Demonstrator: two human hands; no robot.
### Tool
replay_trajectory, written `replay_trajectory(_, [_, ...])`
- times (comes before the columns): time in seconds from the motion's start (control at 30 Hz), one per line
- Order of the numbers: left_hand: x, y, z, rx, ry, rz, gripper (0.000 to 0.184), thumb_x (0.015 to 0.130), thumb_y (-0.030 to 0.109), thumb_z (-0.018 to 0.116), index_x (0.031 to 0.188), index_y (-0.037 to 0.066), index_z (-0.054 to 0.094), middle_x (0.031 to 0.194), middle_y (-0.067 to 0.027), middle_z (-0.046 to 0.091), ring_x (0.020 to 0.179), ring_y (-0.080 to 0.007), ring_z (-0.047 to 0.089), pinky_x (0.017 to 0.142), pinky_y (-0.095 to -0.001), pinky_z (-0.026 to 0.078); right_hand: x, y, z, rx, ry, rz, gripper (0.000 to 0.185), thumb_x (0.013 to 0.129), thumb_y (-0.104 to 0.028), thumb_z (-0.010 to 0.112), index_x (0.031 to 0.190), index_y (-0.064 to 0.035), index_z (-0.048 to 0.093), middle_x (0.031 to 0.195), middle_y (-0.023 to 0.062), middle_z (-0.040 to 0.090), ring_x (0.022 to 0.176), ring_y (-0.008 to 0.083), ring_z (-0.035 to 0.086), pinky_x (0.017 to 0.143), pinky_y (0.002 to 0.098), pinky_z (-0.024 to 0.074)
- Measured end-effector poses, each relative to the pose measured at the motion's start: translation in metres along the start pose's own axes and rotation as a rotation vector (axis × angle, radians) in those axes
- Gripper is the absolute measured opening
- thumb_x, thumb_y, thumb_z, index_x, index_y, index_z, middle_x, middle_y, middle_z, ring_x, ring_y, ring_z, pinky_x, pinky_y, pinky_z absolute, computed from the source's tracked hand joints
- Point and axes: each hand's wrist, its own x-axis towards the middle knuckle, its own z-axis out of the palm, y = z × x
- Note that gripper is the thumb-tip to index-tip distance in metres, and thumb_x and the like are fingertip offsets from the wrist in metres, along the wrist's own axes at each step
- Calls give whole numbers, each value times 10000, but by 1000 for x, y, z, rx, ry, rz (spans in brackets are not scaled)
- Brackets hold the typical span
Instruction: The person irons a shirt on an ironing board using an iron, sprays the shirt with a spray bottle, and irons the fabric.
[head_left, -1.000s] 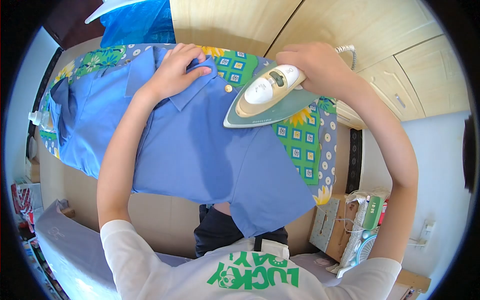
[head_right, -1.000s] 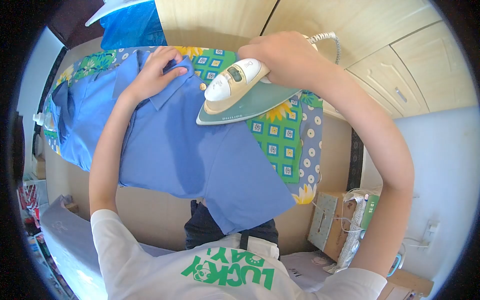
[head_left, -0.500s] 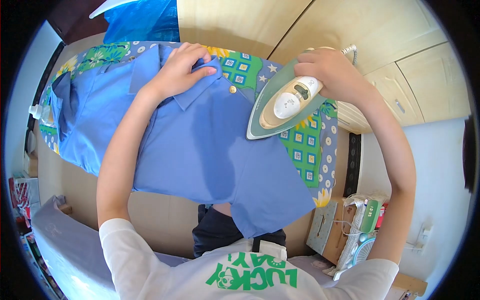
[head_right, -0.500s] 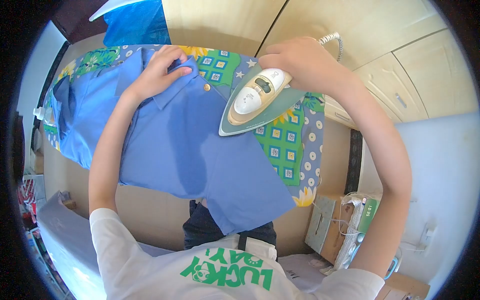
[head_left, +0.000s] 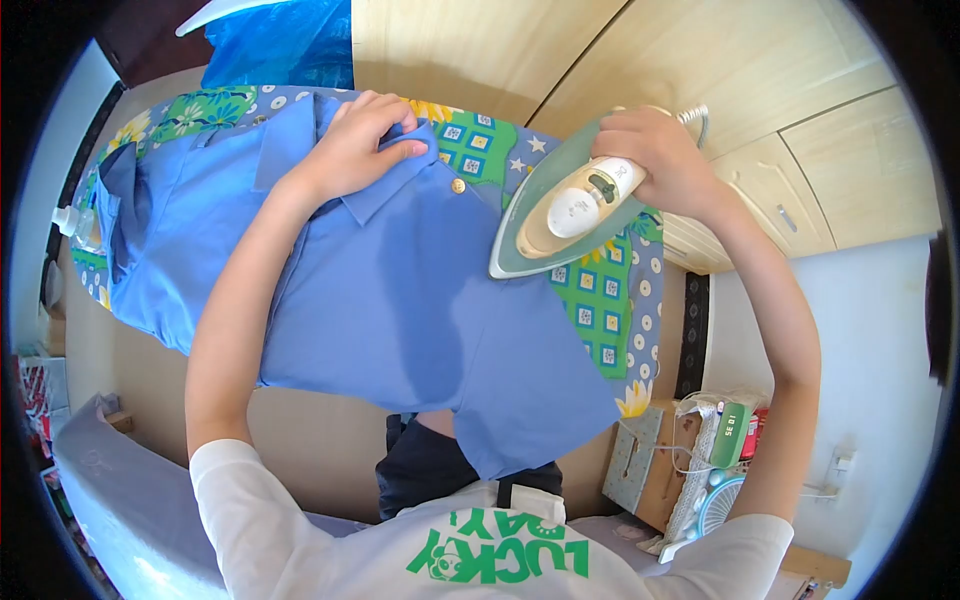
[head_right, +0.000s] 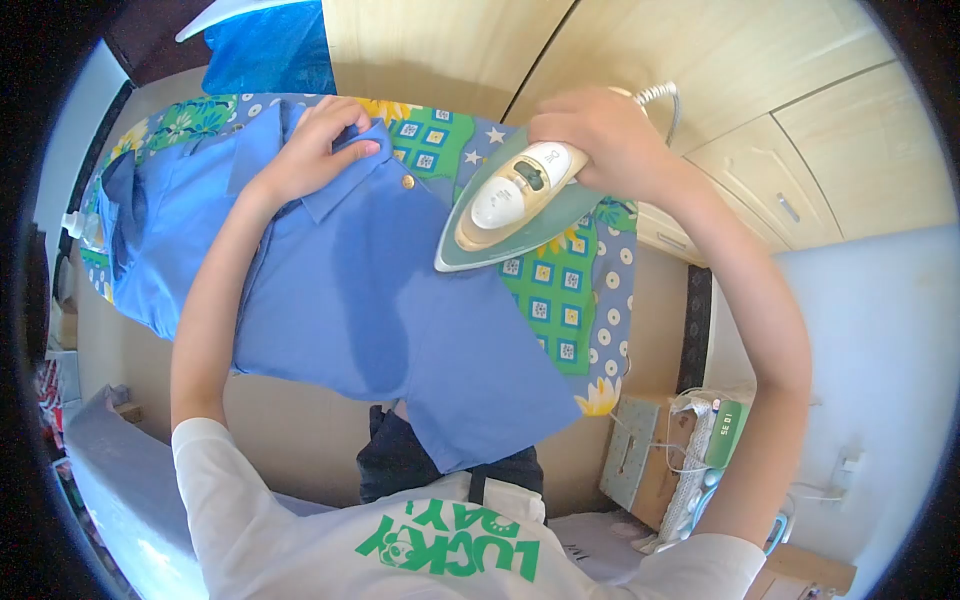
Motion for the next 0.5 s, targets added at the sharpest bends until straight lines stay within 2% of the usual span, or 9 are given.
replay_trajectory(0.07, [0,0,-2,10,-6,-24,229,836,273,669,856,103,518,903,-25,541,940,-237,462,834,-345,348,0,0,1,36,62,105,288,646,12,668,901,-113,621,840,39,619,852,266,606,717,385,481])
replay_trajectory(0.17, [0,3,-2,9,-30,-40,229,839,277,665,858,103,517,907,-25,539,944,-234,460,843,-341,341,2,-3,-2,183,127,236,276,664,-4,664,915,-112,628,835,39,624,852,267,605,719,383,481])
replay_trajectory(0.5, [-1,-1,-2,-4,-42,-42,210,864,290,634,900,107,539,941,-29,540,975,-231,454,870,-340,323,28,-21,12,8,113,20,283,640,-20,686,888,-142,625,809,-1,621,814,234,612,679,371,471])
